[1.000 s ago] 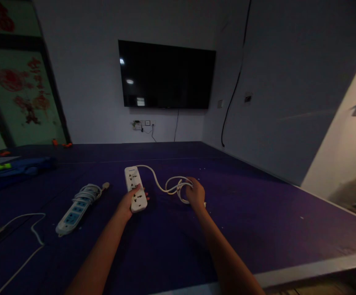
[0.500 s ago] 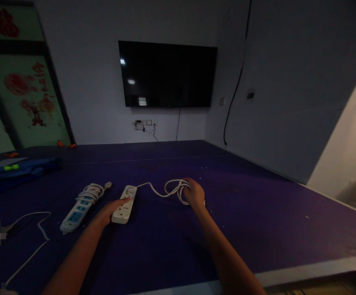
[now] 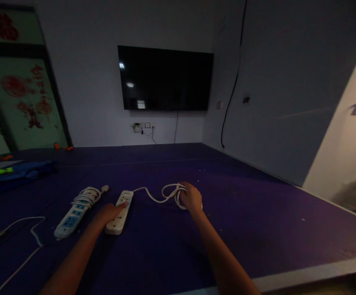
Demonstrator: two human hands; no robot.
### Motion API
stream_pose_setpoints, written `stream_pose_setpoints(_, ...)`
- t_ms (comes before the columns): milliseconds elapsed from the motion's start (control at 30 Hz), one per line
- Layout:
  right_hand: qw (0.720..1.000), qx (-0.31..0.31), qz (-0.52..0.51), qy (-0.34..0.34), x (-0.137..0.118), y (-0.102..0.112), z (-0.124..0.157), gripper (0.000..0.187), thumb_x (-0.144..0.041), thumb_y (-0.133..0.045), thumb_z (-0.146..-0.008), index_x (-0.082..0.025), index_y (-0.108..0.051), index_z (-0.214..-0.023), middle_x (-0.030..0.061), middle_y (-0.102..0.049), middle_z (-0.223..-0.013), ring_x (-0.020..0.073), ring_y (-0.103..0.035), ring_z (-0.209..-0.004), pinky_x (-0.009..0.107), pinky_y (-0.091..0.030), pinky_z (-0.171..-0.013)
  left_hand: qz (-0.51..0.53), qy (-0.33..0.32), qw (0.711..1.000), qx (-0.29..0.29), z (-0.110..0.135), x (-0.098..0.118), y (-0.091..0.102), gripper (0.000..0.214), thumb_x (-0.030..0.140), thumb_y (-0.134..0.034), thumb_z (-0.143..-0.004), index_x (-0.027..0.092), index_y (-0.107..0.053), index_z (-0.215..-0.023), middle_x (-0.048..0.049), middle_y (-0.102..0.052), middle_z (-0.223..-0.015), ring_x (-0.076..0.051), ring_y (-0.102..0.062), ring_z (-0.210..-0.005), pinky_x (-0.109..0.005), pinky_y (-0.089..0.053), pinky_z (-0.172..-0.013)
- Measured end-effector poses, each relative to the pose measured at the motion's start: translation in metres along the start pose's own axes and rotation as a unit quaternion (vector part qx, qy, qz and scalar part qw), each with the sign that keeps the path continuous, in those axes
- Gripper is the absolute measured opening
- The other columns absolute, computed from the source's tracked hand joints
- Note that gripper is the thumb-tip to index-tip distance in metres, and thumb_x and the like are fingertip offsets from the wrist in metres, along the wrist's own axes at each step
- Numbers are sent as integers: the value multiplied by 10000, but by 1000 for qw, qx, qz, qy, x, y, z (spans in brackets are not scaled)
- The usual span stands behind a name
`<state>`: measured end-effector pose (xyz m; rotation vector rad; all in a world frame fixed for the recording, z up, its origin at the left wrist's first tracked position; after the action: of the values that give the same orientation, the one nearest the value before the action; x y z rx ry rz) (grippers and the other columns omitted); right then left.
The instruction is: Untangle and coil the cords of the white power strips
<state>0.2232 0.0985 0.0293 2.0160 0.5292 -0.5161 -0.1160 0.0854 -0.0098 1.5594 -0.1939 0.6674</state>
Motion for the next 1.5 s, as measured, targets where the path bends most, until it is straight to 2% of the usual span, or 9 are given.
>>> stream_pose_setpoints(267,1000,-4,22,4,-1,-1,0,332,-177,-463,-790,-229,-621,-1077,44,-677,-1022,178,-612,-930,241,-397,-754,-88,-4,995,-42,-8,8,-1,621,613,-351,-716,97,-696,-706,-286,-642,-1011,-384,-576,-1040,-439,-410,-884)
stream_pose_setpoints(867,1000,-7,19,-5,-1,-2,1,325,-187,-470,-788,-233,-630,-1068,47,-685,-1005,185,-619,-925,238,-399,-732,-130,12,991,24,13,26,13,576,552,-374,-765,72,-691,-729,-313,-643,-951,-431,-580,-992,-486,-423,-799)
stream_pose_setpoints(967,1000,-9,8,-7,-1,-3,1,325,-188,-502,-757,-236,-641,-1047,53,-695,-959,184,-624,-912,237,-406,-735,-169,-28,983,67,17,52,24,581,569,-432,-741,66,-670,-907,-294,-633,-1003,-416,-571,-1011,-469,-422,-798)
stream_pose_setpoints(1067,999,-12,-43,-17,2,-3,-1,312,-201,-548,-704,-249,-660,-990,32,-704,-915,183,-632,-883,238,-424,-717,-152,-158,973,73,26,104,25,567,427,-654,-619,127,-599,-1098,-223,-598,-1155,-362,-523,-1108,-407,-402,-862)
stream_pose_setpoints(1133,994,-27,-106,-21,4,-5,-5,304,-192,-559,-669,-243,-670,-948,19,-706,-879,176,-638,-840,237,-440,-699,-91,-244,965,33,36,143,16,555,386,-707,-572,164,-615,-1073,-176,-603,-1172,-309,-542,-1093,-342,-401,-864)
stream_pose_setpoints(1200,980,-47,-194,-23,3,-7,-11,307,-162,-551,-638,-214,-674,-915,18,-703,-844,163,-641,-788,235,-457,-687,-43,-301,952,-42,46,177,-2,469,404,-739,-525,182,-666,-932,-137,-673,-1017,-288,-610,-952,-319,-428,-774)
stream_pose_setpoints(1267,954,-61,-292,-40,1,-8,-19,331,-122,-542,-601,-175,-668,-902,24,-698,-807,152,-639,-732,234,-471,-668,-15,-298,950,-87,51,200,-20,307,342,-768,-477,182,-673,-721,-119,-696,-837,-286,-634,-847,-314,-429,-714)
stream_pose_setpoints(1400,895,-88,-426,-95,-13,-1,-35,415,-52,-507,-548,-129,-643,-932,4,-668,-684,115,-594,-563,208,-455,-550,33,-295,953,-60,41,223,-37,73,211,-682,-583,173,-626,-612,-134,-686,-767,-259,-631,-833,-308,-418,-707)
stream_pose_setpoints(1500,876,-99,-463,-96,-35,13,-46,431,-54,-497,-552,-121,-636,-954,-48,-583,-535,64,-472,-410,164,-347,-416,93,-299,949,-42,23,226,-33,140,238,-597,-675,169,-574,-555,-115,-671,-702,-226,-622,-776,-306,-421,-692)
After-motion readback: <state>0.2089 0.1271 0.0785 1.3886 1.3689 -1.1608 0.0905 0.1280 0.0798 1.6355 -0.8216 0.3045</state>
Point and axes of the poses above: each hand's wrist, its own z-axis away from the middle knuckle, its own y-axis out of the back of the hand, x = y × z, the point moved 6 cm from there along -z, towards the middle knuckle
